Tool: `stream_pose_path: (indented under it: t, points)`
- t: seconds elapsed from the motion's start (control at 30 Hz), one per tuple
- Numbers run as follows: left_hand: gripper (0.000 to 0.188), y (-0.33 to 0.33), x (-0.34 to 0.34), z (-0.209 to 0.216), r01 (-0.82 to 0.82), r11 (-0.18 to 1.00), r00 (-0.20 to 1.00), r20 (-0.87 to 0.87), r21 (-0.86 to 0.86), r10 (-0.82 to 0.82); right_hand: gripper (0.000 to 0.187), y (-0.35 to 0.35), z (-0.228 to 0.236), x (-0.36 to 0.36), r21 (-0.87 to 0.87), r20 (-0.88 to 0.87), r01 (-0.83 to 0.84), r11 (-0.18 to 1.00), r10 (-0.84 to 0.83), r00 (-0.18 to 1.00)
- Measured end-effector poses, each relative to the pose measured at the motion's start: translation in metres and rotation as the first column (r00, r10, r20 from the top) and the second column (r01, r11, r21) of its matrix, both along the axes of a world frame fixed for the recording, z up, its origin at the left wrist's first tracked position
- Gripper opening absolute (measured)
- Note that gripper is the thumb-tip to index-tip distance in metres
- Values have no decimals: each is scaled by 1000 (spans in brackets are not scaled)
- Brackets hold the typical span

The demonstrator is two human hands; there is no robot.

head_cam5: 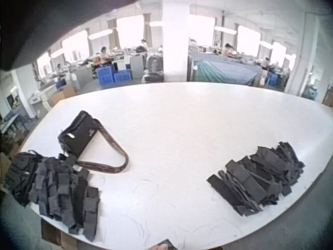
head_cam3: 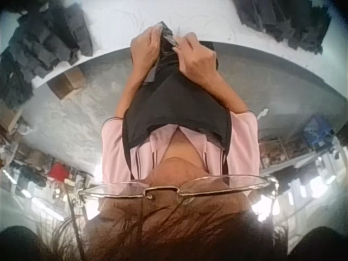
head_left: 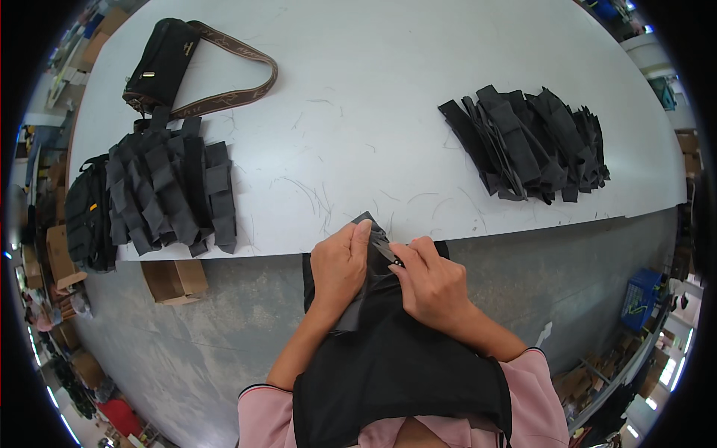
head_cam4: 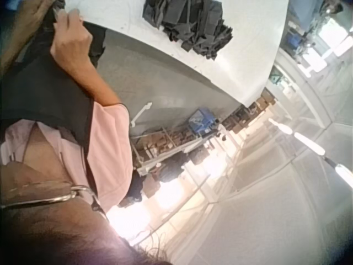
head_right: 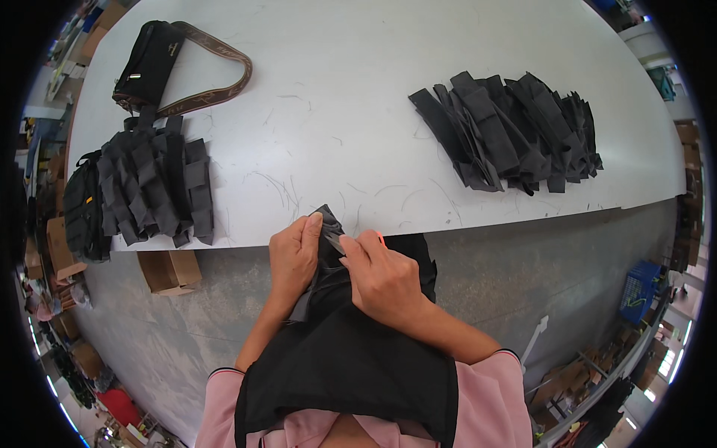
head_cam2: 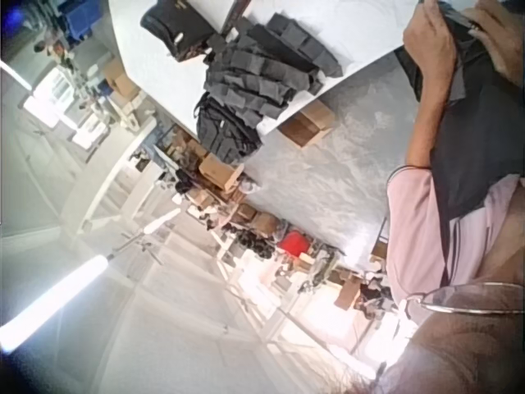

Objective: Trimming loose threads from black fabric strips using small hand snips.

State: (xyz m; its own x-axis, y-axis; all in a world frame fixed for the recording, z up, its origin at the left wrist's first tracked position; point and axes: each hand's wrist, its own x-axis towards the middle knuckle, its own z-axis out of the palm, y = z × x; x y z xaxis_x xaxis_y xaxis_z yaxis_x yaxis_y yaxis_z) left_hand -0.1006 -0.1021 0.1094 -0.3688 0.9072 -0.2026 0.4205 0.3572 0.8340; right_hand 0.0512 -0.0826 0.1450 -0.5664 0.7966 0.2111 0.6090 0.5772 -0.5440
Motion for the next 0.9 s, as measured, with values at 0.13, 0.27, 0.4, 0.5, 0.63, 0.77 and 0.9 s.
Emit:
stream_pose_path:
  t: [0.13,0.27,0.4,0.5,0.63,0.77,0.9]
  points:
    - [43,0,0,0,19,1000,999,-29,7,-19,32,0,1,2,-23,14,10,1000,-10,1000]
    - [43,-2,0,-1,30,1000,999,-19,-1,-30,31,-1,2,5,-25,55,-3,1000,4,998]
    - [42,-1,-5,-2,7,1000,999,34,4,-8,30,4,1,6,-62,-115,66,996,-73,991]
    - [40,-4,-12,-5,40,999,993,110,-15,-39,30,5,-5,3,-88,-176,44,995,-59,983]
    - [44,-5,-21,-8,84,984,878,478,-154,0,26,11,-8,7,-187,-260,18,982,-67,963]
    - [47,-3,-29,2,170,936,727,681,-309,93,25,24,7,12,-179,-216,-113,977,73,974]
    - [46,-4,-31,2,197,918,744,662,-344,89,24,38,23,10,-104,-23,-266,958,266,964]
